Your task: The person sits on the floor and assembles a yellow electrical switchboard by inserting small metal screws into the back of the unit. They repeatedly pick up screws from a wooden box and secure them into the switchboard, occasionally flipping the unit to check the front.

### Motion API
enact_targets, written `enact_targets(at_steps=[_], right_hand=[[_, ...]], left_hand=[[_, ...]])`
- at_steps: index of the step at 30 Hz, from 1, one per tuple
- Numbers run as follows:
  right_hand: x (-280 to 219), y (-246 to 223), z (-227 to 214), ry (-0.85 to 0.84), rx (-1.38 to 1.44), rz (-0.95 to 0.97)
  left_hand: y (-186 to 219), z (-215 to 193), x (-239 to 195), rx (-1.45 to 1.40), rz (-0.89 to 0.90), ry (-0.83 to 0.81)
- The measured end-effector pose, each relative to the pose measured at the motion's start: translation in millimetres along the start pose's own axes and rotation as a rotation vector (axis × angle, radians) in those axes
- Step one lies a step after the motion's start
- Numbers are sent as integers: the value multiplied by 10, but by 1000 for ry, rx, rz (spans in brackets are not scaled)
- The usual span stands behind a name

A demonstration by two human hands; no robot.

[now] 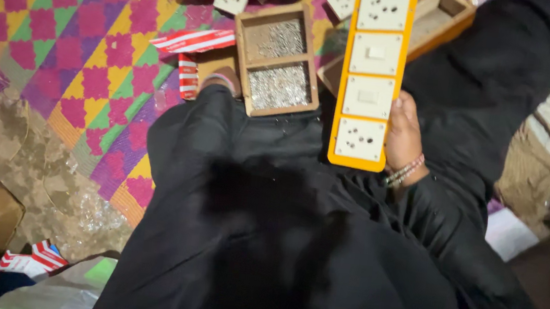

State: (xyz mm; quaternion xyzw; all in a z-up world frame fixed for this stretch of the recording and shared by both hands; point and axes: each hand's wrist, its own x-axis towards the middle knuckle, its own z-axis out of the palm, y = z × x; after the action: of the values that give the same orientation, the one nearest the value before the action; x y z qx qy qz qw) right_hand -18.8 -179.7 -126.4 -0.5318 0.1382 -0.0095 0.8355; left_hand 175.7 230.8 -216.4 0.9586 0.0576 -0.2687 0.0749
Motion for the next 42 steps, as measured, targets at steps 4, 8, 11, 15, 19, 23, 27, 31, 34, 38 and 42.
enact_targets(at_steps=[4,8,11,15,19,23,27,31,34,38,42], right_hand=[[51,-49,24,1,-7,-9],[80,14,19,-14,52,4],[80,58,-3,-15,14,-13],[59,72,-31,-5,-57,-48],[67,90,-31,-20,7,-56],[75,68,24,-54,148,-40],[51,47,55,-48,213,-8],[53,48,63,-60,226,-14],[47,72,59,-61,224,-35],[51,80,61,-52,212,-49],[64,55,82,-90,272,-50]], left_hand=[[-11,-160,31,-15,-17,16],[-176,-350,-139,-28,-36,34],[-233,-383,-237,-34,-43,62],[-40,-308,-286,-45,-15,136],[234,-444,-560,-135,69,368],[588,-759,-1221,-505,174,548],[1160,-808,-1946,-666,467,524],[1661,-659,-2508,-509,808,421],[1943,-512,-2772,-592,793,234],[2152,-405,-2904,-601,872,128],[2235,-344,-2920,-537,982,141]])
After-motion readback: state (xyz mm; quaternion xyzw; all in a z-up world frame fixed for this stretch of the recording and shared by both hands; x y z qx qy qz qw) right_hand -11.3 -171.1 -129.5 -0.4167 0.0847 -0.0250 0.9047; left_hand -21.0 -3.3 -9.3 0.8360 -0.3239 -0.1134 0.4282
